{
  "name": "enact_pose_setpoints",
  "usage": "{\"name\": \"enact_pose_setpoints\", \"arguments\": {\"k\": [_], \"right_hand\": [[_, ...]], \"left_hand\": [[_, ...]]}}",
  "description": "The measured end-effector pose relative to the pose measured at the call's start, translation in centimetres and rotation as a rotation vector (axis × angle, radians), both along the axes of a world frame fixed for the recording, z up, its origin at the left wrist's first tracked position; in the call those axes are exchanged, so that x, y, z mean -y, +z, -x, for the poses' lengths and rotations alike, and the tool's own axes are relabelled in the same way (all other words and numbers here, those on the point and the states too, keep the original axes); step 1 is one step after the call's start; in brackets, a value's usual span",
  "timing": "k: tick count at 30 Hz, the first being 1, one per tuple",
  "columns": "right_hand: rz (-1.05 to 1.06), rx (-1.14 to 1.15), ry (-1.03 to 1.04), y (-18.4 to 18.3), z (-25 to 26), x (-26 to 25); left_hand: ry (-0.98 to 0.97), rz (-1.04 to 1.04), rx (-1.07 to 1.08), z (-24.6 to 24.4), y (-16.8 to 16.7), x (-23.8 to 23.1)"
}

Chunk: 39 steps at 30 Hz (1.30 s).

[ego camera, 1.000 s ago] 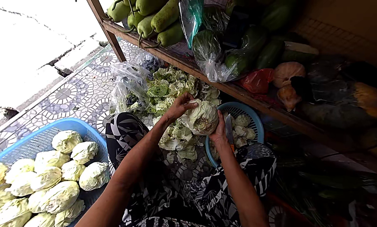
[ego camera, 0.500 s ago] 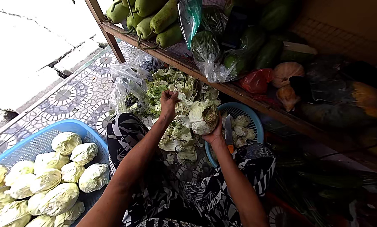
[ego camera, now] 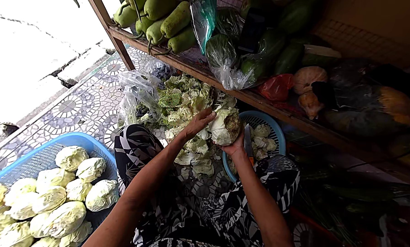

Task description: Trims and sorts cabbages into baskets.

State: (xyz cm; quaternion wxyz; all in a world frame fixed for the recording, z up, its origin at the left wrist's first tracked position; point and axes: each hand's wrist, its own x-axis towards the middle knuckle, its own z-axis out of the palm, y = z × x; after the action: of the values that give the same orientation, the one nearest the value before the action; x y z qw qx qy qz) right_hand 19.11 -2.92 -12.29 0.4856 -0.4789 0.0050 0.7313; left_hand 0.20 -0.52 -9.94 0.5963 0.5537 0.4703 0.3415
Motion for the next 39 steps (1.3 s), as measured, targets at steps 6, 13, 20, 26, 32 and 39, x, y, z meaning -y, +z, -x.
{"name": "enact_pose_setpoints", "arguments": {"k": [6, 13, 20, 26, 32, 39], "right_hand": [[-0.105, 0.132, -0.011, 0.2, 0.6, -0.3], [-0.393, 0.416, -0.032, -0.2, 0.5, -0.4], [-0.375, 0.595, 0.041, -2.0, 0.7, -0.6], [-0.32, 0.516, 0.185, -2.8, 0.8, 0.0], [-0.464, 0.112, 0.218, -3.2, 0.5, 0.2], [-0.243, 0.101, 0.141, -3.4, 3.0, 1.2]], "left_hand": [[0.403, 0.121, 0.339, -0.9, 0.4, -0.3], [0.572, 0.169, 0.193, 0.2, 0.1, -2.6], [0.062, -0.176, -0.022, 0.0, 0.0, -0.2], [0.128, -0.283, 0.198, -0.3, -0.3, -1.9], [0.328, -0.2, 0.29, 1.1, 0.1, -2.5], [0.026, -0.494, 0.017, 0.6, 0.0, -1.1]]}}
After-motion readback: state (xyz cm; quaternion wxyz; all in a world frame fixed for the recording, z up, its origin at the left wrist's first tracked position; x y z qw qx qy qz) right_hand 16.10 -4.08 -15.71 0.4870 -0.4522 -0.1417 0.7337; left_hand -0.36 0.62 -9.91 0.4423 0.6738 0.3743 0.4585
